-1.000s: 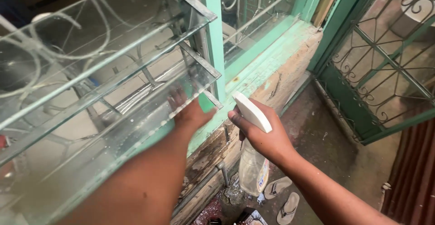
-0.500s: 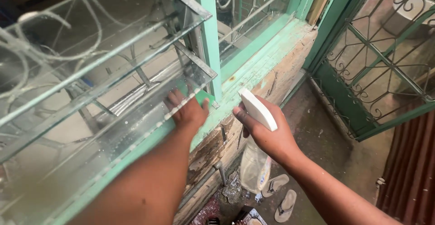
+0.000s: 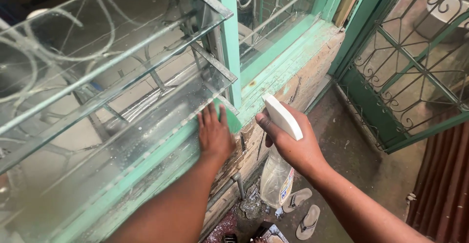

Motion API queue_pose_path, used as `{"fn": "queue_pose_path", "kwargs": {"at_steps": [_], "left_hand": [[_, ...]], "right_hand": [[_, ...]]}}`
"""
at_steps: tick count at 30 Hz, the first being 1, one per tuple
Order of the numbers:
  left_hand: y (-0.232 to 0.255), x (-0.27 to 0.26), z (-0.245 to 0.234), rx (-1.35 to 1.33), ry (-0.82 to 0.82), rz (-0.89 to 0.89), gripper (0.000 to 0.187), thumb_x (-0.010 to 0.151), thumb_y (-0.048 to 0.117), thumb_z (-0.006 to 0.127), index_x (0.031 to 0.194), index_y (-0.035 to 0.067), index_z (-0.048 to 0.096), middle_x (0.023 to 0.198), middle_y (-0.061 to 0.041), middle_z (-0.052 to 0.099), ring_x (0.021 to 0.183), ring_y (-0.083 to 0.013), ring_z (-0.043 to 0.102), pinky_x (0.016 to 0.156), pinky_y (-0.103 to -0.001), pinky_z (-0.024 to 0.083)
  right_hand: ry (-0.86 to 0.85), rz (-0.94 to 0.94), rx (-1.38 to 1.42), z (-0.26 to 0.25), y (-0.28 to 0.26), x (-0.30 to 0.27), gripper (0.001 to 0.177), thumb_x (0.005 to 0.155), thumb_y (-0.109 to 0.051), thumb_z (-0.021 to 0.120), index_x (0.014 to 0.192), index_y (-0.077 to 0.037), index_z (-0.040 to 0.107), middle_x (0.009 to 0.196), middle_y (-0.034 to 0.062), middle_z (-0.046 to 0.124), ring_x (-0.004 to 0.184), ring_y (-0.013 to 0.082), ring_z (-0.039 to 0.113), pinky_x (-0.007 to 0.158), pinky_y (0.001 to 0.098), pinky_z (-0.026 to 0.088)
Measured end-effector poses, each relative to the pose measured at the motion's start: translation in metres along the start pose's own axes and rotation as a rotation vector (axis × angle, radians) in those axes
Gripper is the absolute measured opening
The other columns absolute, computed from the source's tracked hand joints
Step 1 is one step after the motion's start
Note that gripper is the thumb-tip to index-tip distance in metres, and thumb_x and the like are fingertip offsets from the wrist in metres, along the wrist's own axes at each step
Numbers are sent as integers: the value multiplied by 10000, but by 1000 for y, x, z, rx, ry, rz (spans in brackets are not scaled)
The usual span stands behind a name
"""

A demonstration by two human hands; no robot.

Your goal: Cleaning glass window panes or louvers using a spray bottle and a cleaning sponge.

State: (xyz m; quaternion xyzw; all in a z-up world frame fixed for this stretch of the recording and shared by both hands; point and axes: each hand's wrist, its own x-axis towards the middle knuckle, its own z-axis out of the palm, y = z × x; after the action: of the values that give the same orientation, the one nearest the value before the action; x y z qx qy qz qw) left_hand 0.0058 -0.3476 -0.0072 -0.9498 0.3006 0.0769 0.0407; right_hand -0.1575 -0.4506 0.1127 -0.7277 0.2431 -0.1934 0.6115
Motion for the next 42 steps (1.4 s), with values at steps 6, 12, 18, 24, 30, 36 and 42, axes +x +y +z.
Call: {"fn": "queue_pose_path", "kwargs": {"at_steps": [6, 12, 18, 24, 30, 36, 42], "left_hand": [[-44, 35, 54, -227, 278, 193, 767, 972, 431, 520, 1598, 79, 250, 1652, -227, 197, 1528, -384, 175, 1263, -506, 138], [-41, 85, 10, -200, 207, -97, 812, 988, 521, 533, 1621, 90, 261, 1666, -271, 178, 1568, -418, 131, 1289, -540, 107], [-37, 12, 4, -46, 132, 152, 978, 875, 579, 629, 1611, 111, 186, 1673, -246, 71, 1562, -385, 60, 1234, -490, 107], [-81, -42, 25, -76, 227, 125, 831, 960, 523, 555, 1597, 129, 195, 1644, -213, 123, 1524, -351, 160, 1216, -471, 139], [-133, -133, 37, 164, 219, -120, 832, 880, 354, 633, 1598, 128, 282, 1619, -192, 346, 1490, -351, 350, 1213, -457, 255], [-118, -63, 90, -36, 417, 42, 575, 1011, 113, 504, 1574, 94, 392, 1550, -252, 423, 1439, -389, 436, 1232, -476, 247], [-23, 37, 58, 53, 398, 272, 711, 873, -10, 491, 1551, 67, 293, 1620, -257, 238, 1503, -386, 276, 1211, -521, 155]], "right_hand": [[5, -3, -25, 3, -3, -2, 293, 906, -311, 717, 982, -28, 689, 694, 38, 640, 572, 112, 605, 536, 288, 471], [25, 32, -35, 1, -5, -6, 295, 908, -315, 716, 953, -24, 688, 697, 33, 641, 576, 108, 613, 537, 285, 486], [32, 28, -63, 0, 0, -8, 291, 906, -312, 721, 939, -25, 687, 679, 36, 637, 560, 121, 612, 528, 292, 479], [22, -3, -52, 4, -9, -6, 273, 919, -292, 713, 944, -22, 685, 685, 32, 634, 571, 115, 605, 537, 290, 478], [-9, -50, 10, 6, -7, -5, 253, 919, -270, 717, 950, -23, 671, 703, 22, 617, 573, 113, 599, 536, 285, 481], [11, -23, -34, 4, -7, -14, 266, 922, -283, 715, 930, -20, 677, 684, 29, 626, 570, 117, 602, 530, 293, 472], [42, -30, -22, -6, 1, -14, 266, 911, -286, 721, 935, -24, 683, 692, 25, 637, 570, 113, 616, 525, 292, 490]]}}
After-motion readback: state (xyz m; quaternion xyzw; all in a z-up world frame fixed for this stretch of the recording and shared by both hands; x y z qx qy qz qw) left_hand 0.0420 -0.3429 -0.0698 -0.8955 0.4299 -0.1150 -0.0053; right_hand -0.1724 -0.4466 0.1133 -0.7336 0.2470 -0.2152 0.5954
